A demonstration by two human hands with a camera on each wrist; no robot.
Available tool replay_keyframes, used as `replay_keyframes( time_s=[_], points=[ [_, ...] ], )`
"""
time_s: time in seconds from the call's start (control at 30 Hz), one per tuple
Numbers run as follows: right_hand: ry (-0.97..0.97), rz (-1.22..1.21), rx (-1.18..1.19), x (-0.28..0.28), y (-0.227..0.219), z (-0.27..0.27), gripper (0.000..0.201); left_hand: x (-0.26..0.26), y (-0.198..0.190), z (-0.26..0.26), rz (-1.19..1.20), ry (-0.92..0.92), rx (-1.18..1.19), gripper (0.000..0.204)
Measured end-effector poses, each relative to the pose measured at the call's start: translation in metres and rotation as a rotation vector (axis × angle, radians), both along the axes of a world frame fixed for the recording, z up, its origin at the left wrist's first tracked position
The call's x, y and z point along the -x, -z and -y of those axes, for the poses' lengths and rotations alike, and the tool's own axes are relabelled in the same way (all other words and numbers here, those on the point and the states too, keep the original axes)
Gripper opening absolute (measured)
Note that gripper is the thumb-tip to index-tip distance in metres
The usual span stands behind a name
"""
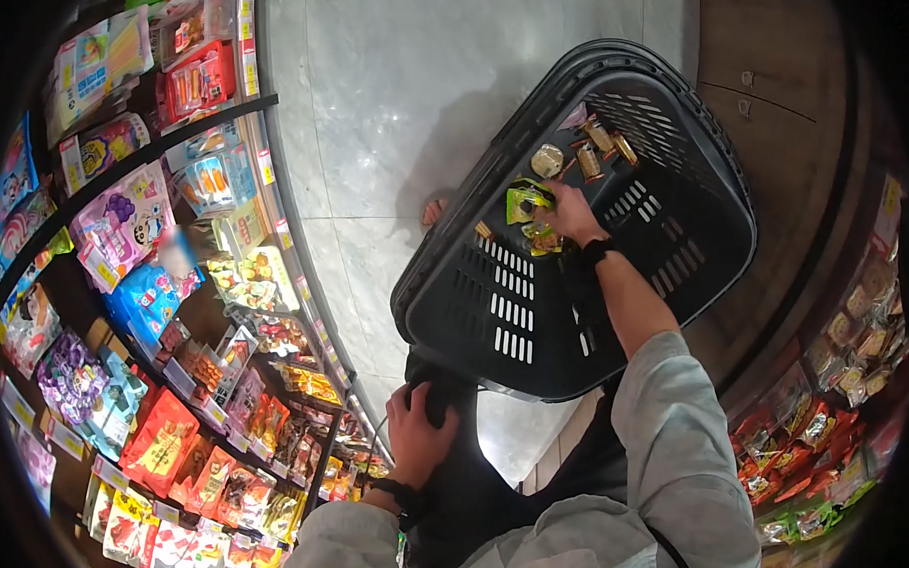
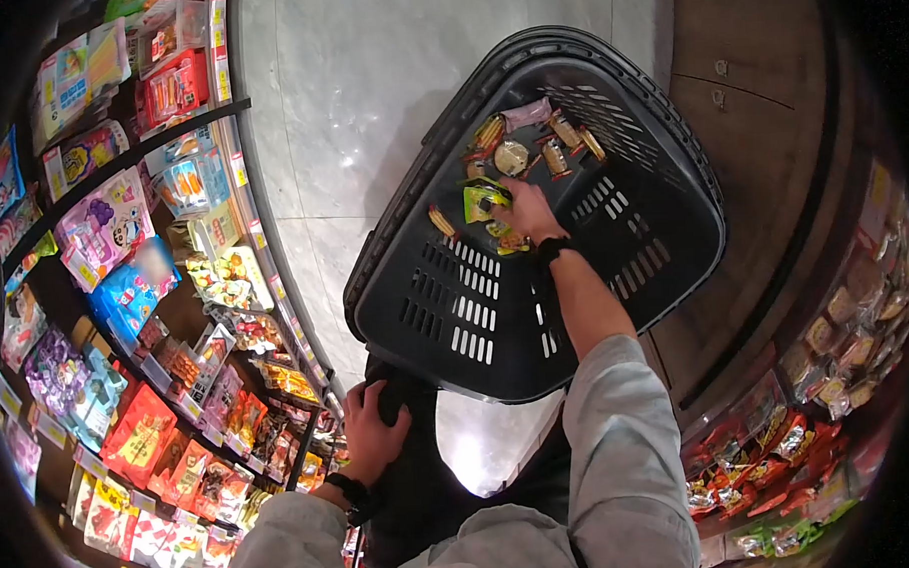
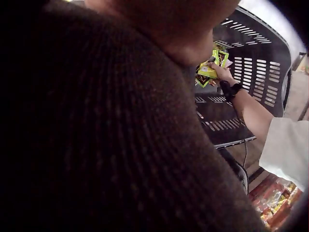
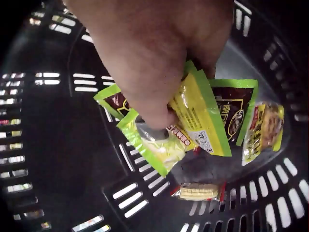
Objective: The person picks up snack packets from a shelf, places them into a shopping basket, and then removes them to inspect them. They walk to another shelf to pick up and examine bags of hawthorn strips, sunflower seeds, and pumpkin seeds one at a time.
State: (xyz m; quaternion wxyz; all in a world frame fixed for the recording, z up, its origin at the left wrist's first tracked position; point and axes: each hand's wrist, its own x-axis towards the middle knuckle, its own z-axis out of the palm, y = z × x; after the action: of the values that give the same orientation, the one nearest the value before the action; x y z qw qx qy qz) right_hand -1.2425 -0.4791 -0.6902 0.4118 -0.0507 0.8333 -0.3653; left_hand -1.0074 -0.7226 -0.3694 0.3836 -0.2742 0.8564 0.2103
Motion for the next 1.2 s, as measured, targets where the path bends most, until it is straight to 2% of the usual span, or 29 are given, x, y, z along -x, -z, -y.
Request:
replay_keyframes(
  time_s=[0.03, 0.13, 0.17, 0.27, 0.33, 0.4, 0.47, 0.6, 0.7, 0.8, 0.83, 0.9, 0.97, 1.07, 1.1, 1.2],
  points=[
    [-0.118, -0.036, 0.007, 0.013, -0.003, 0.003, 0.051, -0.001, 0.0, 0.0, 0.005, -0.001, 0.001, 0.058],
    [-0.186, -0.069, 0.021, 0.046, 0.005, 0.018, 0.064, -0.004, 0.002, -0.001, 0.036, -0.044, 0.002, 0.057],
    [-0.212, -0.078, -0.083, 0.053, 0.013, 0.024, 0.068, -0.004, 0.002, -0.002, 0.035, -0.05, 0.003, 0.057],
    [-0.297, -0.123, -0.27, 0.066, 0.076, 0.031, 0.055, -0.004, 0.002, -0.002, 0.034, -0.061, 0.01, 0.057],
    [-0.356, -0.104, -0.33, 0.067, 0.09, 0.03, 0.044, -0.003, 0.003, -0.003, 0.032, -0.063, 0.016, 0.057],
    [-0.389, -0.214, -0.354, 0.053, 0.128, 0.021, 0.037, 0.001, 0.002, -0.003, 0.027, -0.064, 0.016, 0.056],
    [-0.426, -0.252, -0.396, 0.046, 0.144, 0.022, 0.033, 0.002, 0.003, -0.002, 0.019, -0.066, 0.013, 0.056],
    [-0.458, -0.229, -0.506, 0.045, 0.143, 0.024, 0.03, 0.001, 0.003, -0.002, 0.006, -0.065, 0.007, 0.057],
    [-0.494, -0.309, -0.566, 0.049, 0.132, 0.034, 0.03, 0.005, 0.003, 0.0, 0.011, -0.077, 0.005, 0.058],
    [-0.384, -0.314, -0.462, 0.052, 0.123, 0.035, 0.029, 0.005, 0.003, 0.002, -0.002, -0.073, 0.008, 0.058],
    [-0.292, -0.245, -0.393, 0.054, 0.135, 0.033, 0.029, 0.005, 0.003, 0.002, -0.014, -0.067, 0.009, 0.058],
    [-0.234, -0.214, -0.363, 0.047, 0.146, 0.028, 0.029, 0.006, 0.002, 0.002, -0.015, -0.065, 0.013, 0.057],
    [-0.283, -0.261, -0.42, 0.038, 0.148, 0.019, 0.031, 0.009, 0.002, 0.001, -0.02, -0.062, 0.014, 0.057],
    [-0.296, -0.209, -0.436, 0.035, 0.13, 0.009, 0.037, 0.01, 0.001, 0.002, -0.013, -0.062, 0.014, 0.056],
    [-0.28, -0.262, -0.388, 0.033, 0.122, 0.004, 0.043, 0.009, 0.001, 0.003, -0.003, -0.068, 0.014, 0.056],
    [-0.177, -0.141, -0.357, 0.051, 0.026, 0.009, 0.05, 0.008, -0.001, 0.003, 0.012, -0.073, 0.026, 0.055]
  ],
)
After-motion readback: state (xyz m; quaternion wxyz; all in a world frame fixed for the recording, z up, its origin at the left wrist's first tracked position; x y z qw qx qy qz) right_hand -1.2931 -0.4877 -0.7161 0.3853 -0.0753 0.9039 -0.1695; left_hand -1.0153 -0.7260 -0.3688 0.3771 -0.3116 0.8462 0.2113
